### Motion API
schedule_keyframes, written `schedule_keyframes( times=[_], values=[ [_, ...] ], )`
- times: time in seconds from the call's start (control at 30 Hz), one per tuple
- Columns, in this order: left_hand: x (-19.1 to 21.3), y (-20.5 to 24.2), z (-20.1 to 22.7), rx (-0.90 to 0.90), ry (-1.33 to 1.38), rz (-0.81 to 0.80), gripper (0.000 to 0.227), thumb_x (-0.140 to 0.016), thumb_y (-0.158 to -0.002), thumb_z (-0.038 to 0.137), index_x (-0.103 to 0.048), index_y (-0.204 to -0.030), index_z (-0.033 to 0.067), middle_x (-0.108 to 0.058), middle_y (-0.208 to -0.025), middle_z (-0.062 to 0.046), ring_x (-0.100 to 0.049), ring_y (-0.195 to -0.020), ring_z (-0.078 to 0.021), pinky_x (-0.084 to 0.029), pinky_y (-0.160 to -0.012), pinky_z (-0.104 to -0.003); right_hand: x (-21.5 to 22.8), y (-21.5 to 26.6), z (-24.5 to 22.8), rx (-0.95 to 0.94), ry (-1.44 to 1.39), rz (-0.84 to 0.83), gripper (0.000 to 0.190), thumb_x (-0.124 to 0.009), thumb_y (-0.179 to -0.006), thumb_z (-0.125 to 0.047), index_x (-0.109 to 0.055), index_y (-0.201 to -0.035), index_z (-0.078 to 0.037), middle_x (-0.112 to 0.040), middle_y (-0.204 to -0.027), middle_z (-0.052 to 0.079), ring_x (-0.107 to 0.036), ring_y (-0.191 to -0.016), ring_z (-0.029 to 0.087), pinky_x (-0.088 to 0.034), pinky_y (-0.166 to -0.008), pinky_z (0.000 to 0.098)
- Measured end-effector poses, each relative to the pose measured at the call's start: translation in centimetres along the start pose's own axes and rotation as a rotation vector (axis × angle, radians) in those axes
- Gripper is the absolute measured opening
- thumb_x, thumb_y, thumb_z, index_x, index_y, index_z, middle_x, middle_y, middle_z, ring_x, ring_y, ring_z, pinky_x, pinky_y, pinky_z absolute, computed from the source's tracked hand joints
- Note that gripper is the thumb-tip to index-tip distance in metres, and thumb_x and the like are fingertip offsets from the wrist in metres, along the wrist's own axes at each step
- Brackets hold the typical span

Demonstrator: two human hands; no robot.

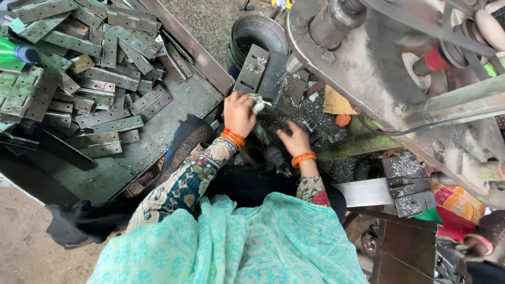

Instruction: The person operates a drill press to drill holes into rectangular metal brackets. They pick up each bracket from a pile, position it under the drill, activate the machine, and then place the finished piece aside.

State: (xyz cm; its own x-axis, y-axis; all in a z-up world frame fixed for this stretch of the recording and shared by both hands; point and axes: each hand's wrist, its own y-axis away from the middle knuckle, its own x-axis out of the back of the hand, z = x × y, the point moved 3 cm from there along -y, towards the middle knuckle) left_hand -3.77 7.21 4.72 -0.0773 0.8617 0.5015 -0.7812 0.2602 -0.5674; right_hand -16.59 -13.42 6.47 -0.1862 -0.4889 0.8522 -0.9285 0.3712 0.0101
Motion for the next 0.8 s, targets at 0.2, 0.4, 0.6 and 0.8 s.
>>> schedule_keyframes(
  times=[0.2,0.4,0.6,0.8],
  values=[
    [-7.2,-0.3,-4.9,0.619,1.032,-0.078,0.021,-0.076,-0.088,0.012,-0.079,-0.105,0.0001,-0.075,-0.091,-0.011,-0.063,-0.079,-0.0121,-0.051,-0.072,-0.030,1.1,-3.7,1.8,-0.185,-0.720,0.185,0.033,-0.074,-0.092,-0.012,-0.065,-0.124,-0.006,-0.074,-0.102,0.004,-0.070,-0.079,0.010,-0.057,-0.063,0.0261],
    [-6.4,-5.5,-4.7,0.349,0.426,-0.166,0.037,-0.080,-0.081,0.022,-0.074,-0.113,0.0047,-0.075,-0.106,-0.007,-0.065,-0.098,-0.0213,-0.052,-0.083,-0.037,4.8,-3.4,-1.7,0.140,-0.484,0.489,0.023,-0.077,-0.091,-0.004,-0.068,-0.112,-0.008,-0.074,-0.097,0.005,-0.071,-0.079,0.012,-0.060,-0.067,0.0277],
    [-1.9,-5.0,-1.1,0.012,-0.234,-0.256,0.048,-0.079,-0.081,0.032,-0.070,-0.122,0.0086,-0.058,-0.142,-0.007,-0.041,-0.137,-0.0348,-0.039,-0.105,-0.057,-1.2,-2.8,-7.2,0.455,0.178,0.232,0.034,-0.075,-0.078,-0.002,-0.066,-0.111,-0.002,-0.067,-0.107,0.019,-0.067,-0.096,0.039,-0.055,-0.082,0.0444],
    [-3.7,-2.1,0.0,-0.160,-0.409,-0.563,0.054,-0.076,-0.077,0.042,-0.070,-0.123,0.0135,-0.053,-0.147,-0.004,-0.033,-0.141,-0.0366,-0.019,-0.109,-0.076,-2.2,-3.6,-6.6,0.363,0.148,0.078,0.043,-0.073,-0.085,-0.011,-0.064,-0.126,-0.005,-0.069,-0.116,0.020,-0.067,-0.107,0.041,-0.057,-0.093,0.0456]
  ],
)
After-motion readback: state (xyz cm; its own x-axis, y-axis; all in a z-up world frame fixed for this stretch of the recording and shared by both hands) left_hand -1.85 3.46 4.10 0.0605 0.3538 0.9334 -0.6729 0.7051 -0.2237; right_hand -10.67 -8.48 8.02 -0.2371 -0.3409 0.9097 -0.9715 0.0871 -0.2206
